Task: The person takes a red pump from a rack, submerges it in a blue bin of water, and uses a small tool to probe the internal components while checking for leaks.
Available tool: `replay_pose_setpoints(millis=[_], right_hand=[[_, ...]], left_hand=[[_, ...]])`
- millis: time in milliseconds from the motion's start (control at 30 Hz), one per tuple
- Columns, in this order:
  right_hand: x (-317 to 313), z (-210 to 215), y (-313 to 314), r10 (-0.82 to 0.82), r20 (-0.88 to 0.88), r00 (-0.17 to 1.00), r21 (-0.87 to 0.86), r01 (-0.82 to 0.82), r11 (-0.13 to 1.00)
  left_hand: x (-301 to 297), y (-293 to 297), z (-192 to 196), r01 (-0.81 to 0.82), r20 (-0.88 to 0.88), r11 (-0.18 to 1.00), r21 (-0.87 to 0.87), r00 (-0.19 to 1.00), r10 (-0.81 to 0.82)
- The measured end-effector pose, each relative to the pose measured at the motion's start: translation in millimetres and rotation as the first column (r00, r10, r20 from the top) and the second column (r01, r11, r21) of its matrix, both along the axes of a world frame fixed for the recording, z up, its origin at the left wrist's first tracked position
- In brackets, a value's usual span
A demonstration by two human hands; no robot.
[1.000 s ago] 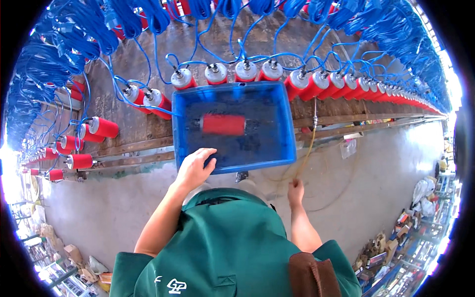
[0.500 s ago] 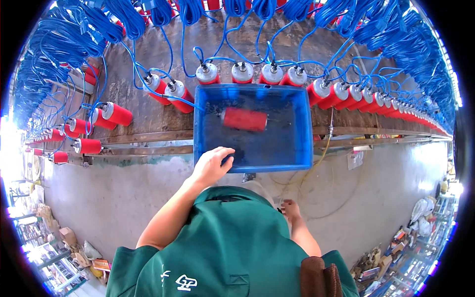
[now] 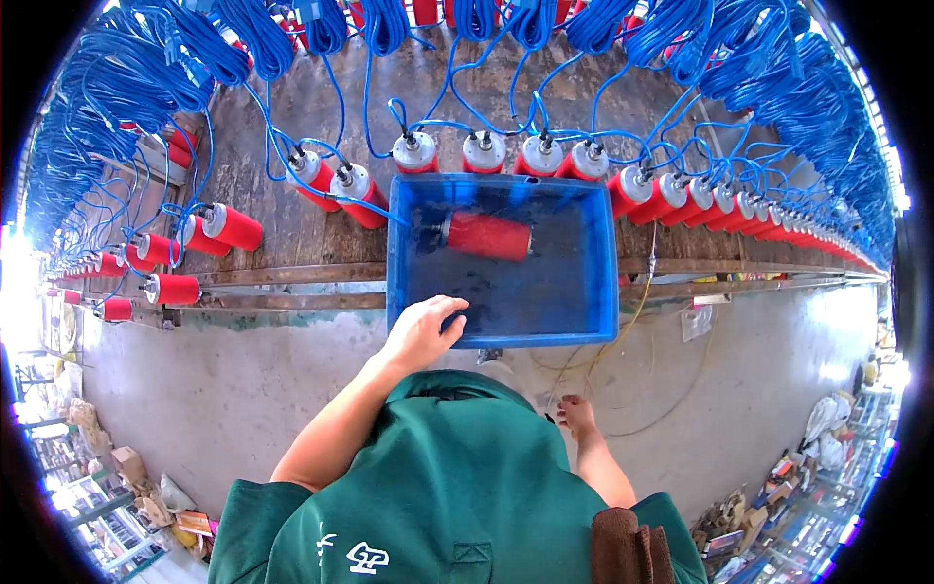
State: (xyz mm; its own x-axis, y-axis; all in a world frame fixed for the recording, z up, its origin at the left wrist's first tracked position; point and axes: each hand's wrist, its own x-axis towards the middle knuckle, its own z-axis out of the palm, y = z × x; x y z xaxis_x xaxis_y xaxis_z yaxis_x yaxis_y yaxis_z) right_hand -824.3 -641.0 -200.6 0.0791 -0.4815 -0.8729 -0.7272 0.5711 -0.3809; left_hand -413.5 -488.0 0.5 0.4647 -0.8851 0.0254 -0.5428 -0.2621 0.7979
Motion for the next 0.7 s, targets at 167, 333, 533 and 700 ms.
replay_pose_setpoints(millis=[167, 333, 533, 700], right_hand=[[-10, -13, 16, -0.006, 0.001, 1.000, 0.063, 0.006, 0.998], [-8, -14, 19, -0.032, 0.014, 0.999, 0.072, 0.030, 0.997], [0, -8, 3, -0.044, 0.009, 0.999, 0.011, 0.044, 0.999], [-3, -5, 3, -0.091, 0.037, 0.995, -0.006, 0.091, 0.996]], left_hand=[[1, -2, 4, 0.011, -0.014, 1.000, 0.026, 1.000, -0.011], [4, -8, 5, 0.012, -0.001, 1.000, 0.009, 1.000, -0.012], [13, -18, 7, 0.031, 0.025, 0.999, 0.010, 0.999, -0.031], [20, -33, 7, 0.067, 0.047, 0.998, -0.006, 0.997, -0.066]])
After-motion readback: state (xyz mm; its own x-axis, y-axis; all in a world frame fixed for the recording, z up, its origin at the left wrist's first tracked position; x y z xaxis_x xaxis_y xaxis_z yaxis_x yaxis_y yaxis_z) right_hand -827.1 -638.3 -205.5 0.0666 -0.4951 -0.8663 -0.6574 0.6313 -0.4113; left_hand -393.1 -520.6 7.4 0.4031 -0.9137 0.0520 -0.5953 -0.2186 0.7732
